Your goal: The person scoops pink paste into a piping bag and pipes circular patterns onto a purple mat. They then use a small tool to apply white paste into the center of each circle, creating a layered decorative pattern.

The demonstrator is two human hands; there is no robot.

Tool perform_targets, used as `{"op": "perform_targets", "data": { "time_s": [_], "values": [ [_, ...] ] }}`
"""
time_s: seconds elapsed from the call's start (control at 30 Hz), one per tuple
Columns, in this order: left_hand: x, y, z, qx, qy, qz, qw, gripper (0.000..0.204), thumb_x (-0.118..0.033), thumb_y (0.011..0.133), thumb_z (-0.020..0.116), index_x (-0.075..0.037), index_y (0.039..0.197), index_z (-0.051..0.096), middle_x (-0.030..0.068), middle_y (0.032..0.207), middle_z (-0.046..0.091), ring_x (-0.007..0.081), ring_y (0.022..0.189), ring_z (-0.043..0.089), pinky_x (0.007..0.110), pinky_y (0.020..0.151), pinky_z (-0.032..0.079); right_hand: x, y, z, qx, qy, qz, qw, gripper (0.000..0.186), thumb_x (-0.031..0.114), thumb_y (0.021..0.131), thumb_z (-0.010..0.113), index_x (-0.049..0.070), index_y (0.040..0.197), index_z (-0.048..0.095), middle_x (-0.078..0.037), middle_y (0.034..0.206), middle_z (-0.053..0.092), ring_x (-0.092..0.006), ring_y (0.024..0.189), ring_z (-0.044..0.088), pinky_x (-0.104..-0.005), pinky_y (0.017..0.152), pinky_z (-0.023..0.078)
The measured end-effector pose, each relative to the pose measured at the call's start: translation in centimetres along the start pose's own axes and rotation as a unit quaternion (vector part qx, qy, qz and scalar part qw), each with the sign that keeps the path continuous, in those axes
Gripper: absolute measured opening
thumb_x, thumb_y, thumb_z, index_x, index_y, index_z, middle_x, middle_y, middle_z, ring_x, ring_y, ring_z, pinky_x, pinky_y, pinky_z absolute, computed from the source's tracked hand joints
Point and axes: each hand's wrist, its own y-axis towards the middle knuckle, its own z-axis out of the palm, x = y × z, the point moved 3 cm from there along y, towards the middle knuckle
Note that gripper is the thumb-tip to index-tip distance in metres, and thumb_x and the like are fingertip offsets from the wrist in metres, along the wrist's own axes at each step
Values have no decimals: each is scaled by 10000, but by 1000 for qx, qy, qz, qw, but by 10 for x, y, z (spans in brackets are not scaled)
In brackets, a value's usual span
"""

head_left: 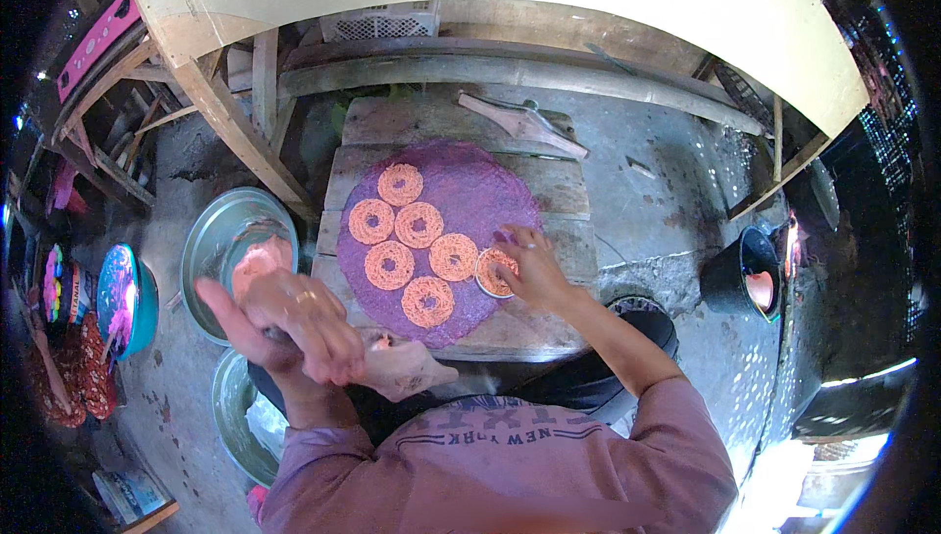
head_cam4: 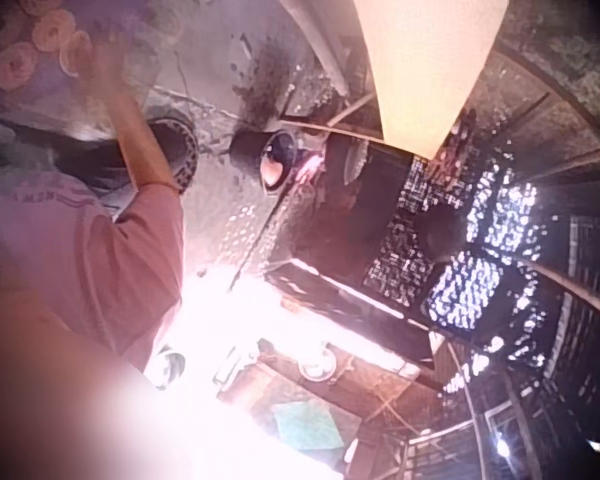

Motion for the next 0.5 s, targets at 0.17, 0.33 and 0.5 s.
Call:
{"op": "perform_targets", "data": {
  "time_s": [0.17, 0.33, 0.5],
  "values": [
    [5, -11, 23, -50, 16, 6, 999, 1034, -702, 882, -62, 21, 537, 592, 177, 499, 586, 277, 414, 601, 292, 319, 305, -4, 16, 15, -20, -26, -17, 999, 247, 271, 815, 680, 83, 971, 709, -121, 1289, 527, -347, 1177, 456, -478, 979, 343],
    [12, -10, 22, -23, -3, 11, 1000, 1024, -703, 893, -25, 27, 514, 584, 181, 496, 583, 274, 404, 589, 302, 323, 331, 1, 20, 20, -46, -3, -50, 998, 140, 202, 790, 700, 96, 881, 717, -99, 1257, 559, -327, 1164, 477, -456, 975, 344],
    [17, -8, 18, 19, -2, 14, 1000, 1068, -720, 854, -83, 34, 650, 644, 176, 636, 653, 325, 548, 665, 307, 381, 436, -11, 23, 29, -27, 101, 6, 994, 103, 157, 771, 694, 123, 866, 713, -73, 1251, 565, -320, 1161, 483, -467, 980, 343]
  ]
}}
